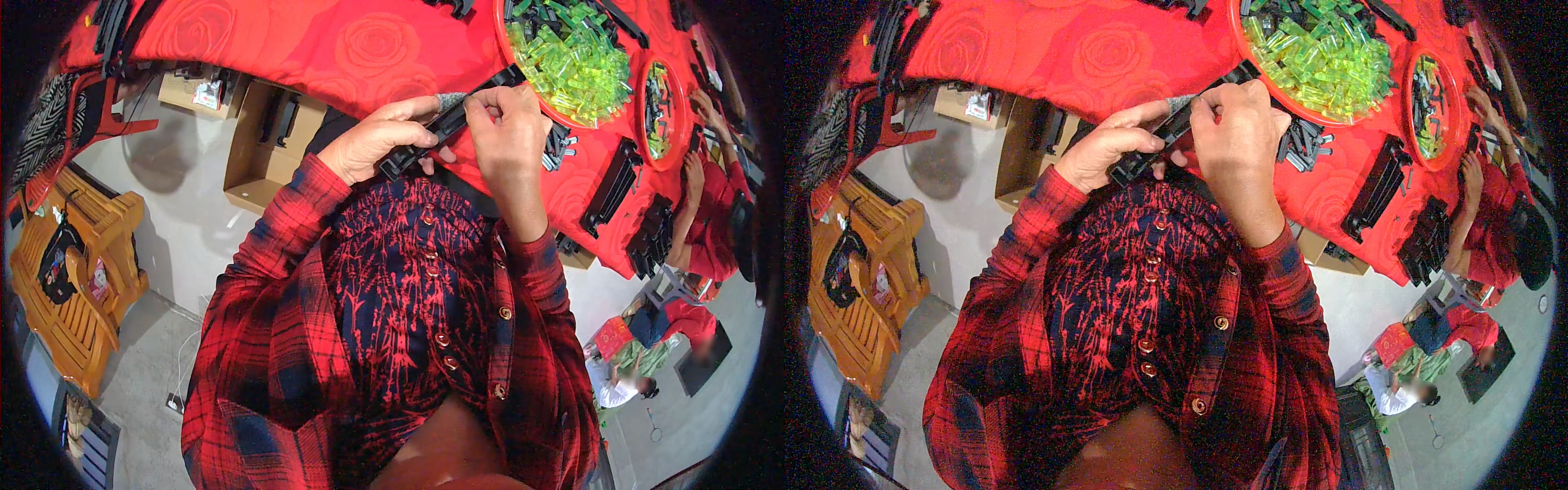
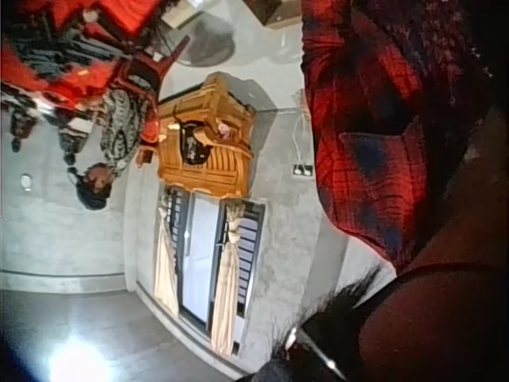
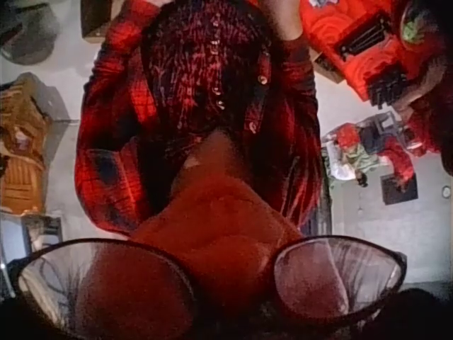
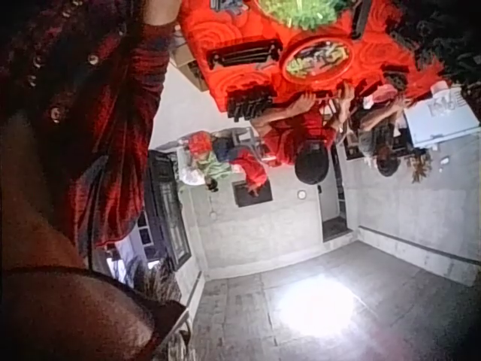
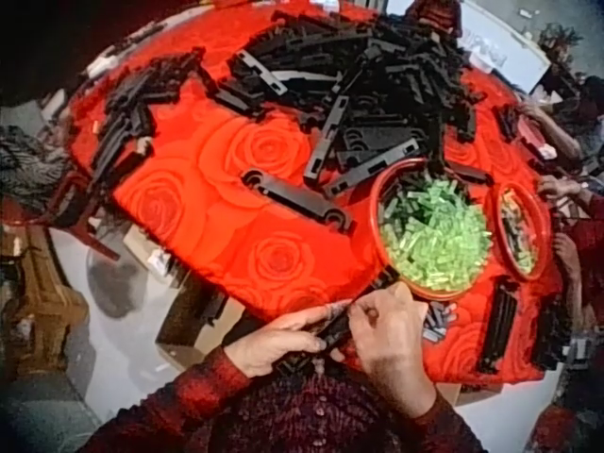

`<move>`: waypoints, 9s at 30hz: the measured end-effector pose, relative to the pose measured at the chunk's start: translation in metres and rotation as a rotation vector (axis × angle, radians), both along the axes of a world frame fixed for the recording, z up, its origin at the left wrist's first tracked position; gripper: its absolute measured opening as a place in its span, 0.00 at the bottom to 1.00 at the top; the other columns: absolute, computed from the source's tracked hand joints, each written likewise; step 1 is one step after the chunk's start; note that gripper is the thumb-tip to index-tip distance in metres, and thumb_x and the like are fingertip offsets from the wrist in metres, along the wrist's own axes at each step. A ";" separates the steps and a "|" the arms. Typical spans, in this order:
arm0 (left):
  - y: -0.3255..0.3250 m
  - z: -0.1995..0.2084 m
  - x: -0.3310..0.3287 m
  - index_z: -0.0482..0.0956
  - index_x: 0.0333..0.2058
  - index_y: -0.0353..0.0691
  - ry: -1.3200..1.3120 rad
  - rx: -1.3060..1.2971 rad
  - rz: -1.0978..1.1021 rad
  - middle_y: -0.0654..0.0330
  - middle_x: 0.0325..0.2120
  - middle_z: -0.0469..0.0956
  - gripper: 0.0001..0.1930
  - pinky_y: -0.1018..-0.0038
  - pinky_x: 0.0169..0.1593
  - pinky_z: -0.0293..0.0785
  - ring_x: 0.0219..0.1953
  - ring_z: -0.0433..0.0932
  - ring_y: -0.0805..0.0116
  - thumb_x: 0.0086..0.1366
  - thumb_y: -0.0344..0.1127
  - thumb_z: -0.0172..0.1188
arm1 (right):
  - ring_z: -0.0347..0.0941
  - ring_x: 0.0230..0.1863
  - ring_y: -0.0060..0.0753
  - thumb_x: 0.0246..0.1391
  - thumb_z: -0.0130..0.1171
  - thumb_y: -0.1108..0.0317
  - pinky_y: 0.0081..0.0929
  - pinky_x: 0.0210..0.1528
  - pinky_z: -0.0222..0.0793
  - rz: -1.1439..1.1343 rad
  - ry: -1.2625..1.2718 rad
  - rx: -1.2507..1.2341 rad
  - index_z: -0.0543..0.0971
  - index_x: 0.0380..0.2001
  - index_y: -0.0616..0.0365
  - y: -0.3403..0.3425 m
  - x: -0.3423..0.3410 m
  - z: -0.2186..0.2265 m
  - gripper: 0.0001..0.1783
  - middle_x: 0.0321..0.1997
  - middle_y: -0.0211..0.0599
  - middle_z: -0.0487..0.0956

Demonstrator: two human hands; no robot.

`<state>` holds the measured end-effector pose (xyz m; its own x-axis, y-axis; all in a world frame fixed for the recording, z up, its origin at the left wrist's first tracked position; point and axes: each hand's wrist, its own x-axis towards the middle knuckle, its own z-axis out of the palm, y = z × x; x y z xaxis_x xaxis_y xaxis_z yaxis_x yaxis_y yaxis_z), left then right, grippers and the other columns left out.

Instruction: The person assembles toy components by inserting small plastic pieces into black plastic frames by hand. The person sorts through a pile of black plastic frames on the table and assembles more frames.

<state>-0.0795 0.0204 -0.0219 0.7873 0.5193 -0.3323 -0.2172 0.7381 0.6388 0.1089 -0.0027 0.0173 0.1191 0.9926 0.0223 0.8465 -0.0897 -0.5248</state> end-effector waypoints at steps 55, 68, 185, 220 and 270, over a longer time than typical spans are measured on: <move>-0.003 0.007 0.025 0.74 0.42 0.33 0.487 0.157 -0.120 0.63 0.29 0.79 0.15 0.78 0.30 0.72 0.26 0.78 0.76 0.74 0.42 0.50 | 0.74 0.37 0.49 0.49 0.61 0.67 0.43 0.41 0.61 0.002 -0.195 -0.010 0.81 0.24 0.58 -0.004 -0.009 -0.003 0.06 0.33 0.46 0.77; -0.016 0.007 0.026 0.75 0.39 0.35 0.613 0.314 -0.015 0.63 0.26 0.78 0.12 0.75 0.28 0.71 0.23 0.75 0.75 0.71 0.40 0.54 | 0.70 0.33 0.40 0.51 0.64 0.72 0.37 0.39 0.63 -0.081 0.202 0.179 0.81 0.31 0.59 -0.015 0.002 -0.004 0.04 0.28 0.38 0.75; -0.018 0.033 0.025 0.75 0.35 0.32 0.784 0.781 0.096 0.48 0.21 0.75 0.14 0.62 0.30 0.70 0.25 0.78 0.58 0.69 0.40 0.54 | 0.69 0.38 0.21 0.60 0.57 0.77 0.19 0.42 0.67 -0.249 1.043 0.080 0.53 0.64 0.72 -0.024 -0.004 -0.002 0.34 0.36 0.33 0.72; -0.044 0.017 0.039 0.77 0.33 0.37 0.300 0.135 0.369 0.72 0.22 0.70 0.09 0.82 0.28 0.62 0.25 0.66 0.85 0.70 0.37 0.61 | 0.73 0.49 0.34 0.49 0.65 0.77 0.29 0.49 0.72 -0.005 0.596 0.247 0.51 0.64 0.71 -0.049 -0.009 0.011 0.44 0.55 0.47 0.66; -0.003 0.023 -0.010 0.67 0.63 0.36 -0.039 -0.115 0.028 0.53 0.49 0.79 0.35 0.71 0.46 0.80 0.46 0.81 0.63 0.73 0.62 0.43 | 0.74 0.35 0.23 0.56 0.61 0.79 0.20 0.38 0.72 -0.351 1.115 0.182 0.57 0.63 0.68 -0.029 0.010 0.010 0.34 0.35 0.36 0.76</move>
